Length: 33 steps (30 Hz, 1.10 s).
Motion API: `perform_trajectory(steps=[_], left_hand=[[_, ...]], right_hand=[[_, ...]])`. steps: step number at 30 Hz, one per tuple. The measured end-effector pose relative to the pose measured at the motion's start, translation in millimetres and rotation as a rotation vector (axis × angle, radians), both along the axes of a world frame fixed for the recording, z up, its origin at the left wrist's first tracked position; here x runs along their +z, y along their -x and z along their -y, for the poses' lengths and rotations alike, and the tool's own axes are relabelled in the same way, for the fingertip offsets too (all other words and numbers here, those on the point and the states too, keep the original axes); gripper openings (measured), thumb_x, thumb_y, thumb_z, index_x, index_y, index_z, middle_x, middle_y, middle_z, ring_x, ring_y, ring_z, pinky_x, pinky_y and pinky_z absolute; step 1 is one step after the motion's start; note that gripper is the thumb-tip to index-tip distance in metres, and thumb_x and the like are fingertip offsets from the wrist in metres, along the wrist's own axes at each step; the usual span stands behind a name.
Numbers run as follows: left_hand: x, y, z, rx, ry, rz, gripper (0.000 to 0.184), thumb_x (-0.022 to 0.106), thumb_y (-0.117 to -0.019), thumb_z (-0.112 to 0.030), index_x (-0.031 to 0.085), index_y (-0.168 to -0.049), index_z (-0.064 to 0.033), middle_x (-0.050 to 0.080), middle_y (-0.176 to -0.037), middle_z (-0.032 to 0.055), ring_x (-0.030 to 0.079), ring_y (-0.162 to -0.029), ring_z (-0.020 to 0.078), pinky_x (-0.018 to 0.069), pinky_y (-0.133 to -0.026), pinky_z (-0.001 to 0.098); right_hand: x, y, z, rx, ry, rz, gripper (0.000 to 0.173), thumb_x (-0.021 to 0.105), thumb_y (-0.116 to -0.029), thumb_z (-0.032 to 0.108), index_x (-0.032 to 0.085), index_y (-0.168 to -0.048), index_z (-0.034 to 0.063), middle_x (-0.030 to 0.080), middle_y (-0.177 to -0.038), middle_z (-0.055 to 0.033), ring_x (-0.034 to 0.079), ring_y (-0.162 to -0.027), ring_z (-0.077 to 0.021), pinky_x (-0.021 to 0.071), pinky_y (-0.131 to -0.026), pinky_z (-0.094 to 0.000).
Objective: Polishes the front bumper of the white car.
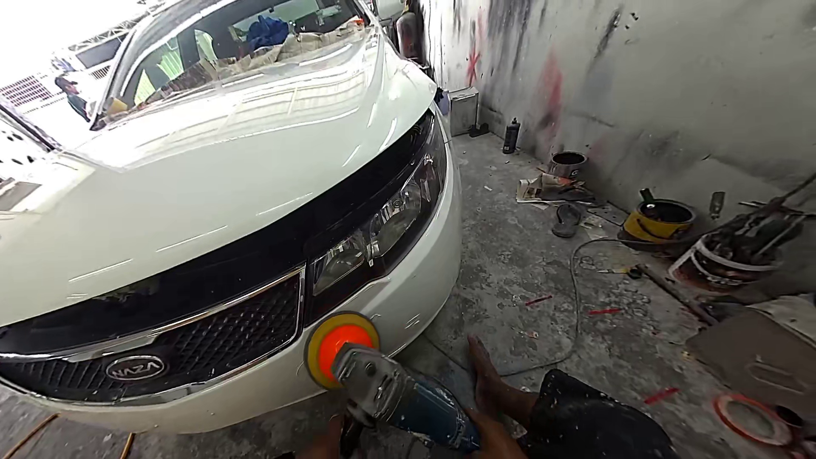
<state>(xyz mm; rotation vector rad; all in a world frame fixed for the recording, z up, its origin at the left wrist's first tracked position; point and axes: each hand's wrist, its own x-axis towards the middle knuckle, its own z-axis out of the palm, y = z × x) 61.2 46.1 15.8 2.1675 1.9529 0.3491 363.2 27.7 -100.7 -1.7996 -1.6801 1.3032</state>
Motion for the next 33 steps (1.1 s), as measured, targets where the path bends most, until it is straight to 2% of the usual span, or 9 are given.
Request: perform_trajectory(steps=[3,7,11,15,19,21,24,29,33], left_hand=[[30,-39,-37,-0.101,0.173,-0.041,0.034,0.07,-0.0876,-0.029,0.072,-0.11,-0.0035,0.073,-0.085,0.0166,0.073,-0.081,0.0375,0.0568,-0.072,0.06],[68,-83,-80,-0.224,0.403,-0.163,0.034,0.064,-0.0921,-0.03,0.066,-0.118,-0.0079,0.073,-0.1,0.0152,0.071,-0.099,0.0351,0.0542,-0.087,0.0564],[70,-80,-83,-0.247,0.43,-0.14,0.033,0.064,-0.0918,-0.027,0.064,-0.12,-0.0083,0.072,-0.102,0.0151,0.07,-0.101,0.0346,0.0539,-0.088,0.056],[21,-28,-53,-0.105,0.355,0.011,0.037,0.064,-0.0914,-0.031,0.067,-0.12,-0.008,0.073,-0.1,0.0153,0.072,-0.097,0.035,0.0556,-0.084,0.058],[-57,27,-27,0.1,0.255,0.239,0.04,0.071,-0.0868,-0.034,0.072,-0.113,-0.0036,0.075,-0.097,0.0162,0.073,-0.094,0.0339,0.0566,-0.086,0.057],[-101,49,-14,0.273,0.197,0.417,0.042,0.078,-0.0793,-0.029,0.072,-0.11,-0.0012,0.075,-0.098,0.0158,0.073,-0.096,0.0311,0.0573,-0.09,0.0549],[-154,78,-4,0.485,0.009,0.659,0.073,0.087,-0.0741,-0.021,0.056,-0.13,0.0137,0.069,-0.12,0.0263,0.067,-0.115,0.0333,0.0515,-0.106,0.0496],[-181,91,1,0.574,-0.102,0.899,0.089,0.083,-0.0728,-0.007,0.035,-0.142,0.0208,0.057,-0.134,0.0332,0.059,-0.127,0.0288,0.0457,-0.112,0.0351],[-170,59,-3,0.526,0.125,0.792,0.083,0.086,-0.0753,-0.015,0.044,-0.139,0.0188,0.059,-0.133,0.0328,0.058,-0.128,0.0352,0.0438,-0.114,0.0418]], right_hand=[[-12,-13,6,-0.219,-0.016,-0.148,0.072,0.085,-0.0747,0.013,0.057,-0.139,-0.0001,0.071,-0.119,-0.0191,0.069,-0.112,-0.0301,0.0533,-0.102,-0.0521],[-13,-18,13,-0.417,-0.11,-0.331,0.069,0.085,-0.0685,0.006,0.059,-0.131,-0.0015,0.073,-0.114,-0.0102,0.071,-0.103,-0.0131,0.0581,-0.096,-0.033],[-17,-15,9,-0.424,-0.157,-0.333,0.07,0.086,-0.0653,0.006,0.06,-0.129,-0.0038,0.073,-0.112,-0.0108,0.071,-0.101,-0.0118,0.0583,-0.094,-0.0313],[-26,-5,-7,-0.248,-0.136,-0.221,0.074,0.088,-0.0664,0.008,0.058,-0.133,-0.0034,0.072,-0.117,-0.0143,0.07,-0.107,-0.0179,0.0571,-0.098,-0.0382],[-16,12,-46,0.066,-0.152,0.175,0.071,0.086,-0.0733,0.024,0.06,-0.136,0.0002,0.07,-0.12,-0.0213,0.067,-0.115,-0.0364,0.0505,-0.102,-0.0594],[3,33,-70,0.254,-0.164,0.403,0.063,0.081,-0.0766,0.027,0.063,-0.132,0.0035,0.07,-0.12,-0.0206,0.067,-0.114,-0.0392,0.0494,-0.1,-0.0623],[51,85,-90,0.496,-0.108,0.614,0.058,0.076,-0.0833,0.022,0.059,-0.136,0.0038,0.067,-0.127,-0.0216,0.063,-0.119,-0.0425,0.0467,-0.101,-0.0639],[76,124,-98,0.644,-0.109,0.72,0.054,0.072,-0.0842,0.017,0.055,-0.133,0.0013,0.066,-0.123,-0.0227,0.064,-0.115,-0.043,0.0491,-0.094,-0.0626],[62,81,-101,0.612,-0.114,0.743,0.056,0.075,-0.0819,0.021,0.058,-0.132,0.0008,0.068,-0.121,-0.0235,0.065,-0.113,-0.0438,0.0482,-0.096,-0.0641]])
